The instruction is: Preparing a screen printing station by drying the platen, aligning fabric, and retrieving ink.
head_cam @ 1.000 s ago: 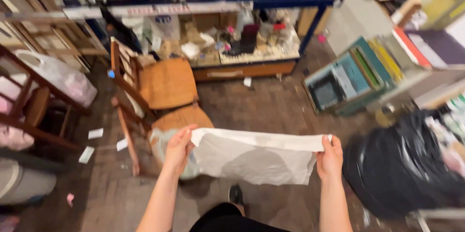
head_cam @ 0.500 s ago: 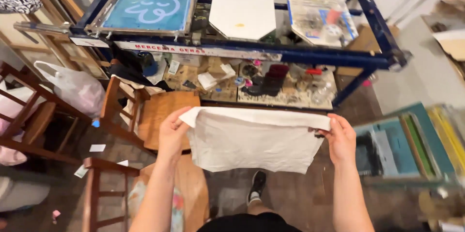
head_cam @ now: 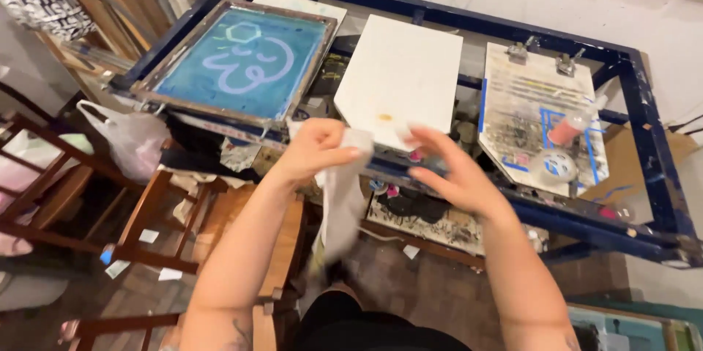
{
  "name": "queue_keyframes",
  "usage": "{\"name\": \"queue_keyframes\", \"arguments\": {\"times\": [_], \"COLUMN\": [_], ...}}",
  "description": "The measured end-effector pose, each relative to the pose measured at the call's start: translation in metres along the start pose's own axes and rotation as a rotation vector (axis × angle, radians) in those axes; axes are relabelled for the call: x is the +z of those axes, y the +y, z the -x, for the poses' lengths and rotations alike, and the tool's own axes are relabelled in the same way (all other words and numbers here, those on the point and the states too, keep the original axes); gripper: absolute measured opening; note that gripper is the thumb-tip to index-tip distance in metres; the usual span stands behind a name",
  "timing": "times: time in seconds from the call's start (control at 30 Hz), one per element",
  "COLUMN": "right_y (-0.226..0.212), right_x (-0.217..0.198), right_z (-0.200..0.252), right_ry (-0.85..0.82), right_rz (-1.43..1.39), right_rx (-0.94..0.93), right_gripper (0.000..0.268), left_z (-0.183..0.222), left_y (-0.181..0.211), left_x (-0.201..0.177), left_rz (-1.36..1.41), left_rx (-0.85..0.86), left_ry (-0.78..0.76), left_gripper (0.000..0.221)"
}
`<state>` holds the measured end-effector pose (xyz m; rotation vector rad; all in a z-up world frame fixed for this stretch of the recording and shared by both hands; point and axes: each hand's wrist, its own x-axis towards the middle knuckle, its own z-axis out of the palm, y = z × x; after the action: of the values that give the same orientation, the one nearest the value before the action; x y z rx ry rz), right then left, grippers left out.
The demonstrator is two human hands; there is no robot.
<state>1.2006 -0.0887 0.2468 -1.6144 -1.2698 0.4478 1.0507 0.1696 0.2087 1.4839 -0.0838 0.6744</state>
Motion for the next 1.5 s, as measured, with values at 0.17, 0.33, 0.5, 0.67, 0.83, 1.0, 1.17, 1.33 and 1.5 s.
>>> {"name": "queue_keyframes", "arguments": {"times": [0.17,0.33,0.5,0.67,0.83,1.0,1.17,1.33,1.5], "right_y": [0.119,0.141,0.168,0.128,0.115,0.086,0.080,0.183,0.317], "right_x": [0.014,-0.044,-0.114,-0.167,-0.203,-0.220,-0.231,-0.241,-0.226], "right_z": [-0.133,-0.181,-0.175,-0.133,-0.096,-0.084,-0.131,-0.202,-0.239], "right_ry": [-0.192,-0.460,-0.409,-0.324,0.032,0.296,0.452,0.536,0.549], "right_rz": [0.126,-0.008,-0.070,-0.022,0.251,0.276,0.316,0.006,-0.134], "right_rx": [-0.292,0.026,0.333,0.062,0.126,0.124,0.364,0.445,0.340], "right_gripper": [0.088,0.058,0.037,0.021,0.021,0.023,0.021,0.010,0.018], "left_z": [-0.105,-0.184,-0.226,-0.225,-0.218,-0.214,-0.236,-0.294,-0.351], "left_y": [-0.010,-0.002,0.011,0.050,0.054,0.068,0.044,-0.035,-0.200], "left_x": [-0.014,-0.082,-0.118,-0.118,-0.123,-0.115,-0.106,-0.108,-0.154], "left_rz": [-0.140,-0.109,-0.169,-0.665,-0.893,-0.929,-1.027,-1.007,-0.952], "left_rx": [0.024,-0.011,-0.067,-0.239,-0.032,0.070,0.081,-0.153,-0.257], "left_ry": [-0.462,-0.503,-0.468,-0.520,-0.467,-0.390,-0.222,-0.121,0.016], "left_gripper": [0.064,0.061,0.048,0.036,0.023,0.017,0.013,0.014,0.019]}}
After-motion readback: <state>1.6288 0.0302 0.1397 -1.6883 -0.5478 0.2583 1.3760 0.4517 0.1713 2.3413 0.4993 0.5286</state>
